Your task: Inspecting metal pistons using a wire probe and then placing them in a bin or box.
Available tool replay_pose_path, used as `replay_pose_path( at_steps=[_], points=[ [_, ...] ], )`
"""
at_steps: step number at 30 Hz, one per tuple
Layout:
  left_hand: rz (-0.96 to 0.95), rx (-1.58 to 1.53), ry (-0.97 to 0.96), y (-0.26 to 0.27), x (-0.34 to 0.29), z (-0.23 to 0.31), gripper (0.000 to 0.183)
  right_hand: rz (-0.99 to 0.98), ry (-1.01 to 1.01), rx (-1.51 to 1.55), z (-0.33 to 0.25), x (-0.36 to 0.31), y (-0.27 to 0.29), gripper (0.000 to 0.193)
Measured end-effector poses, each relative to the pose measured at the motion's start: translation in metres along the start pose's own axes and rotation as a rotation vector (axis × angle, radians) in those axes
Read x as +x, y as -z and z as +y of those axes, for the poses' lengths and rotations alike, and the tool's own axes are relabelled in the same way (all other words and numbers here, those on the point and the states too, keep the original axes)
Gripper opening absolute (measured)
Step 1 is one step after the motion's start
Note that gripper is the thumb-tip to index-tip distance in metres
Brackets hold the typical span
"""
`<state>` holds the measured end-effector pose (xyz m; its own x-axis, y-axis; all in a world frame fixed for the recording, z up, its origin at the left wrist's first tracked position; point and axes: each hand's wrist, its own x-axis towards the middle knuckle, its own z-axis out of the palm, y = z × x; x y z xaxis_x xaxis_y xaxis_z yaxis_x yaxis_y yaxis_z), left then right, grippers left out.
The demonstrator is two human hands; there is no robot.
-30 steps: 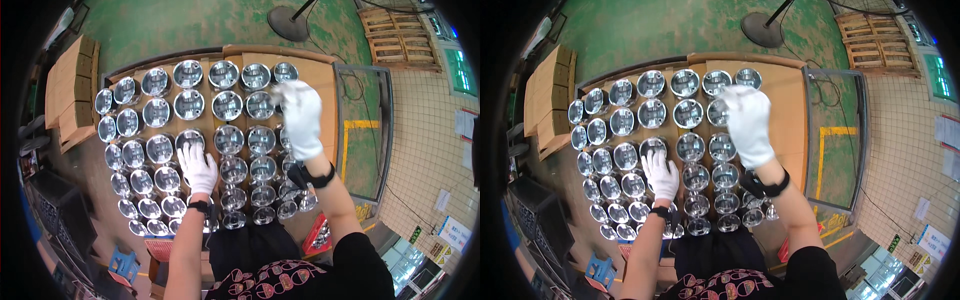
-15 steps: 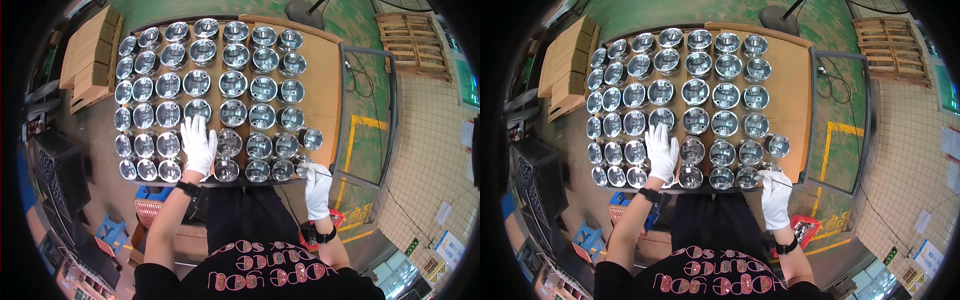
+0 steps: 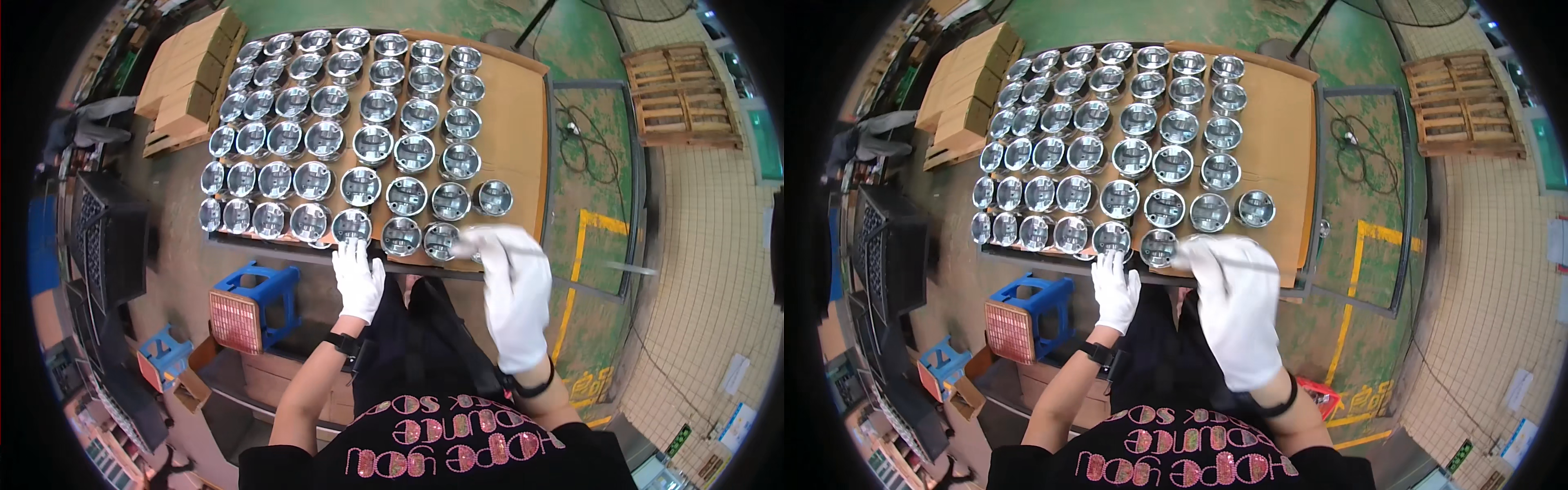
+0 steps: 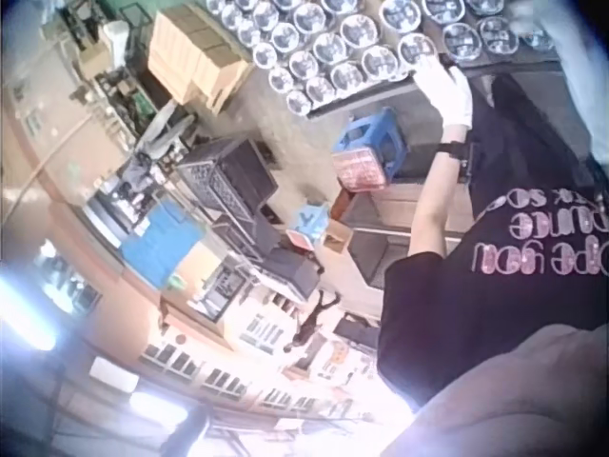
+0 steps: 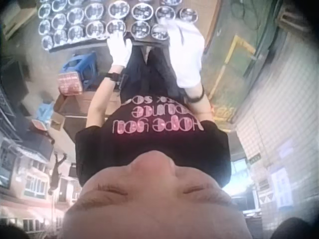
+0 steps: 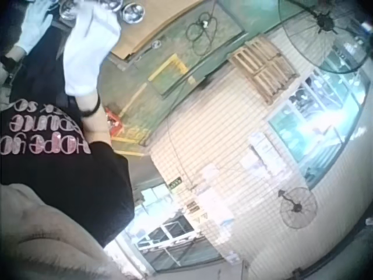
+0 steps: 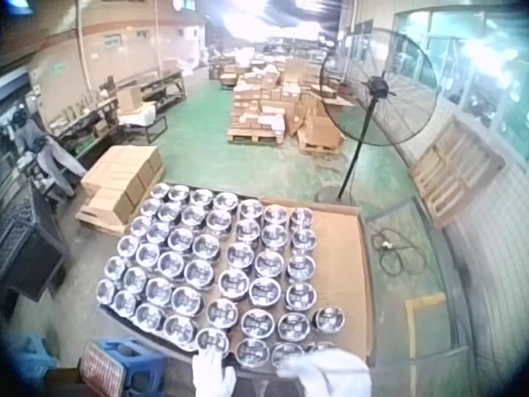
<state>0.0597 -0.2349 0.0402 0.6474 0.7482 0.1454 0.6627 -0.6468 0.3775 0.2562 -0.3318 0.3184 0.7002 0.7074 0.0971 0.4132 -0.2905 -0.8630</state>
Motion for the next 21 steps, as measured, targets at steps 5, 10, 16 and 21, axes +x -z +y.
replay_pose_path(
  at_steps=[5, 10, 16, 21],
  points=[
    [-0.007, -0.033, 0.061, -0.004, -0.017, 0.005, 0.052, -0.062, -0.116, -0.009, 0.082, -0.046, -0.008, 0.021],
    [0.040, 0.020, -0.017, -0.011, 0.017, -0.014, 0.052, -0.028, 0.139, -0.162, 0.154, -0.053, -0.065, 0.016],
    [0.075, 0.077, -0.102, -0.040, 0.068, -0.035, 0.045, 0.017, 0.249, -0.410, 0.182, -0.046, -0.102, 0.017],
    [0.065, 0.032, -0.119, -0.054, 0.099, -0.032, 0.047, -0.093, 0.210, -0.386, 0.178, -0.042, -0.114, 0.015]
  ],
)
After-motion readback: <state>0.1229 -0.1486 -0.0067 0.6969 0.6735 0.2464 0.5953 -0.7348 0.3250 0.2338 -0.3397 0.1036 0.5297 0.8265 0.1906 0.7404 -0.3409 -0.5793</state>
